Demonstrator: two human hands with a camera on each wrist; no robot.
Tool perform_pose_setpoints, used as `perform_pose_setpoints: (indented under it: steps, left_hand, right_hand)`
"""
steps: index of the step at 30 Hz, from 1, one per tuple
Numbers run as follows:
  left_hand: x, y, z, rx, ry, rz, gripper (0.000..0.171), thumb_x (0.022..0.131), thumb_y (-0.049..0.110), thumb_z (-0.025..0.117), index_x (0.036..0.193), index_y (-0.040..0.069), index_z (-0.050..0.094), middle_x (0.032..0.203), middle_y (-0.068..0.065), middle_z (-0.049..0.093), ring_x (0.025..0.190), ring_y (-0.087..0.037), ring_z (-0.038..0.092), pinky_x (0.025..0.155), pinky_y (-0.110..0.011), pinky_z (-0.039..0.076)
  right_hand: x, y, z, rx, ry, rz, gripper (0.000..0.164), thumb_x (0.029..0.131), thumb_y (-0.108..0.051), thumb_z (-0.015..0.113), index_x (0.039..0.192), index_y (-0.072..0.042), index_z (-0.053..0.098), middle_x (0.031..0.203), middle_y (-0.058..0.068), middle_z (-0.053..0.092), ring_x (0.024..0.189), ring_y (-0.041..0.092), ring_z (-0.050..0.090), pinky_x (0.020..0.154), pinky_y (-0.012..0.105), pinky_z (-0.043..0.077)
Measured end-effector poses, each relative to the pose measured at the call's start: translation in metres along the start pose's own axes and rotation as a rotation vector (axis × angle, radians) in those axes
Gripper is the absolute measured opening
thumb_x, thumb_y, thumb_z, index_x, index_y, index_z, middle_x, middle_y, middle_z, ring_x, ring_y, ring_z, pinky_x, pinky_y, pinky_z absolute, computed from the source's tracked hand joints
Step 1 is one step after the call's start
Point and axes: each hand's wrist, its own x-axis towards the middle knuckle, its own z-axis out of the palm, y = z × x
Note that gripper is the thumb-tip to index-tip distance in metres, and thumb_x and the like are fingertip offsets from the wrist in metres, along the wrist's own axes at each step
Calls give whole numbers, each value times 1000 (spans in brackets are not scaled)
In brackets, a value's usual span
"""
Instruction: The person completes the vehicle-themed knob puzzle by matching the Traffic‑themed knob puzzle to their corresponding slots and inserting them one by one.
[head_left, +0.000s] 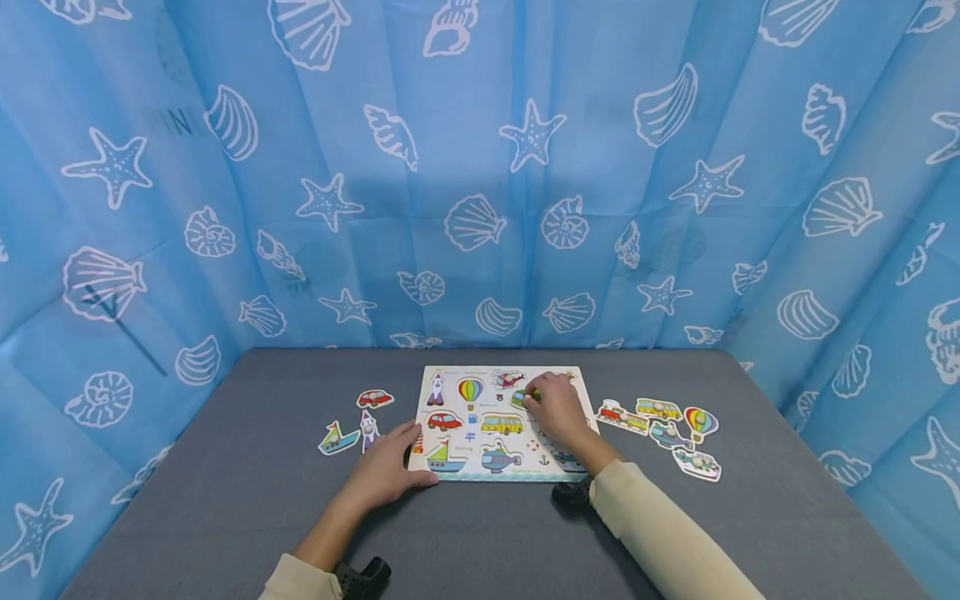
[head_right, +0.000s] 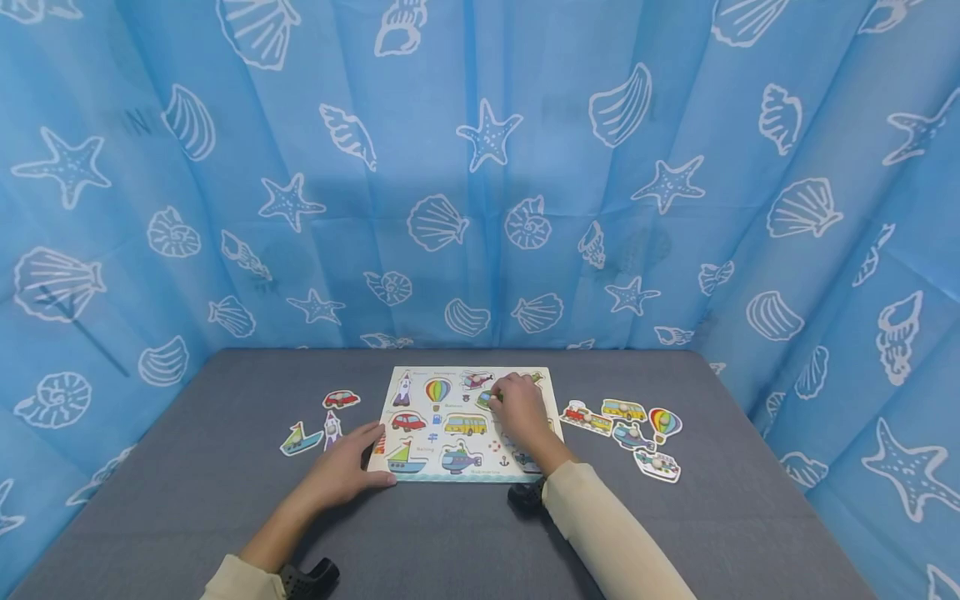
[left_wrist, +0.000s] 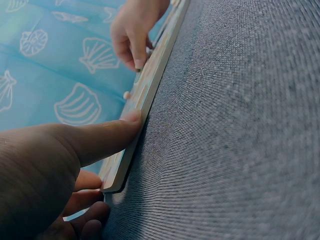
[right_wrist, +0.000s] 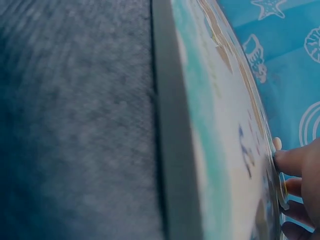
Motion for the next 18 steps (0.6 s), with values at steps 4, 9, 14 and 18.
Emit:
perform_pose_setpoints:
  steps: [4,9,14,18]
  left_hand:
    - [0,-1,1,-2,-1,-7,89,72,47,83,142,4,49,144,-14,47,129,-38,44,101,-55,37]
    - [0,-1,2,-3,5,2,88,72,47,83,141,3,50,143,-15,48,128,-38,46,100,-55,38]
    - [1,-2,2,2,7,4,89,71,47,83,141,3,50,143,-15,47,129,-38,45,100,-56,38]
    - [2,-2,2,-2,4,-9,89,72,47,83,143,4,49,144,-14,46,130,-37,44,101,-56,37]
  right_hand:
    - [-1,1,1,-4,-7,-5,6,86,-15,75,87,-11,71,97,6,66,94,29,56,84,47,43]
    - [-2,1,1,-25,-5,-4,5,86,-16,74,88,-12,71,97,5,66,94,28,56,83,46,43]
    - [-2,1,2,-39,-7,0,6,87,-16,74,89,-11,71,97,5,66,95,28,56,83,47,44]
    - [-1,0,0,-38,-21,-2,6,87,-16,74,89,-11,71,97,5,67,96,28,56,84,47,43]
